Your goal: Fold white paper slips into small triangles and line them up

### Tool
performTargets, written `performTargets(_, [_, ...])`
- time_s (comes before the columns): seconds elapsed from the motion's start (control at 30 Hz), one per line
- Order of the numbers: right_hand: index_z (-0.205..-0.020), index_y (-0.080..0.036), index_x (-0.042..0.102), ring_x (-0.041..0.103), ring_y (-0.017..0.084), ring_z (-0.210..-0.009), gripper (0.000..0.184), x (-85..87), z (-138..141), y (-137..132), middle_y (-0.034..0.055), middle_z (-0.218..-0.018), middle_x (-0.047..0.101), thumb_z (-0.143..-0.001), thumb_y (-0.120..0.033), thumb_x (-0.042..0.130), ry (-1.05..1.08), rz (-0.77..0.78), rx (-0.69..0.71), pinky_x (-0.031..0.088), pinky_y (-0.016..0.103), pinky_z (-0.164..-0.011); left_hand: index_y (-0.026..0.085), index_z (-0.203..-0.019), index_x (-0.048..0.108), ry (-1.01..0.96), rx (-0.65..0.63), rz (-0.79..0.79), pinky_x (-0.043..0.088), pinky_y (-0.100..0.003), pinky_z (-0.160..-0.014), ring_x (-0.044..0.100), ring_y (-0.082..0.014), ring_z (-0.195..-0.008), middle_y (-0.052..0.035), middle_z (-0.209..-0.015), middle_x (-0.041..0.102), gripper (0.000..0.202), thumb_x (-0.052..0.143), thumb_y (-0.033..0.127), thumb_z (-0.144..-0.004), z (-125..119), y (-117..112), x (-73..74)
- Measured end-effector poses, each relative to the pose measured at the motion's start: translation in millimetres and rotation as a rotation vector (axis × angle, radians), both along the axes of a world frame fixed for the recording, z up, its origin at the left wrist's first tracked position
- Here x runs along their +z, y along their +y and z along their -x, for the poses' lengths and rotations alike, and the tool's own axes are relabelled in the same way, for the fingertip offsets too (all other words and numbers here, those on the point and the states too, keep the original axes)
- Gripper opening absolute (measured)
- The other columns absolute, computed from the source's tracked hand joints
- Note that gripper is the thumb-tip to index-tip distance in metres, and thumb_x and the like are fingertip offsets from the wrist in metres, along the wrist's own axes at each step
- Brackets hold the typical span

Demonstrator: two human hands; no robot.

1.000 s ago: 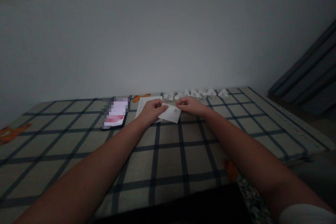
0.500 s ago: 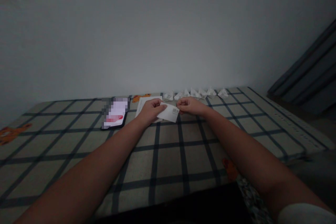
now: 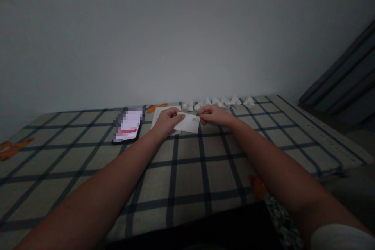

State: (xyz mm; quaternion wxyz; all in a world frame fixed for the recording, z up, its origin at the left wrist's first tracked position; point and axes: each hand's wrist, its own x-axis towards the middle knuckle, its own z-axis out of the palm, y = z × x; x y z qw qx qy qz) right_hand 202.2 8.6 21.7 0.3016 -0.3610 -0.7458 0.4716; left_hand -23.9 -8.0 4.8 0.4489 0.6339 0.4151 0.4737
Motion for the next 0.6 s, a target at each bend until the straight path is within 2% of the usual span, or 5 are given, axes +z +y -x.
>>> performTargets(0.1, [-0.075, -0.014, 0.055, 0.055, 0.008, -0.054, 0.011, -1.3, 2.4, 0.1, -0.0005, -0.062, 0.059, -0.073, -0.025, 0.055, 0.084, 0.023, -0.024, 0.043, 0.02, -0.056, 0.015, -0.071, 0.054, -0.006, -0.002, -0.014, 0.036, -0.022, -0.048, 0.05, -0.0102, -0.051, 0.0017, -0.06, 0.055, 0.024, 0.063, 0.037, -0.069, -0.1, -0.7, 0.6])
performTargets(0.23, [-0.09, -0.013, 0.06, 0.055, 0.008, -0.055, 0.023, 0.1, 6.8, -3.9, -0.0009, -0.063, 0.059, -0.077, -0.031, 0.054, 0.114, 0.021, -0.008, 0.044, 0.021, -0.056, 0.015, -0.072, 0.057, 0.089, 0.018, -0.054, 0.038, -0.022, -0.05, 0.052, -0.0115, -0.054, -0.0001, -0.063, 0.058, 0.025, 0.063, 0.039, -0.069, -1.5, -2.3, 1.7])
performTargets(0.47, [-0.089, -0.012, 0.064, 0.056, 0.011, -0.061, 0.037, 1.7, 9.9, -7.4, 0.0039, -0.071, 0.062, -0.082, -0.043, 0.046, 0.12, -0.002, -0.024, 0.045, 0.023, -0.058, 0.015, -0.072, 0.059, 0.194, 0.066, -0.165, 0.038, -0.022, -0.051, 0.052, -0.0122, -0.058, -0.0009, -0.064, 0.059, 0.025, 0.061, 0.039, -0.071, -1.5, -2.7, 2.4])
performTargets(0.6, [-0.089, -0.013, 0.063, 0.054, 0.01, -0.059, 0.032, -0.4, 11.6, -9.1, 0.0016, -0.07, 0.061, -0.074, -0.041, 0.059, 0.008, -0.078, -0.074, 0.042, 0.021, -0.055, 0.015, -0.073, 0.06, 0.212, 0.052, -0.177, 0.037, -0.022, -0.05, 0.051, -0.0116, -0.056, -0.0003, -0.063, 0.057, 0.024, 0.06, 0.04, -0.072, -1.8, -3.9, 2.9])
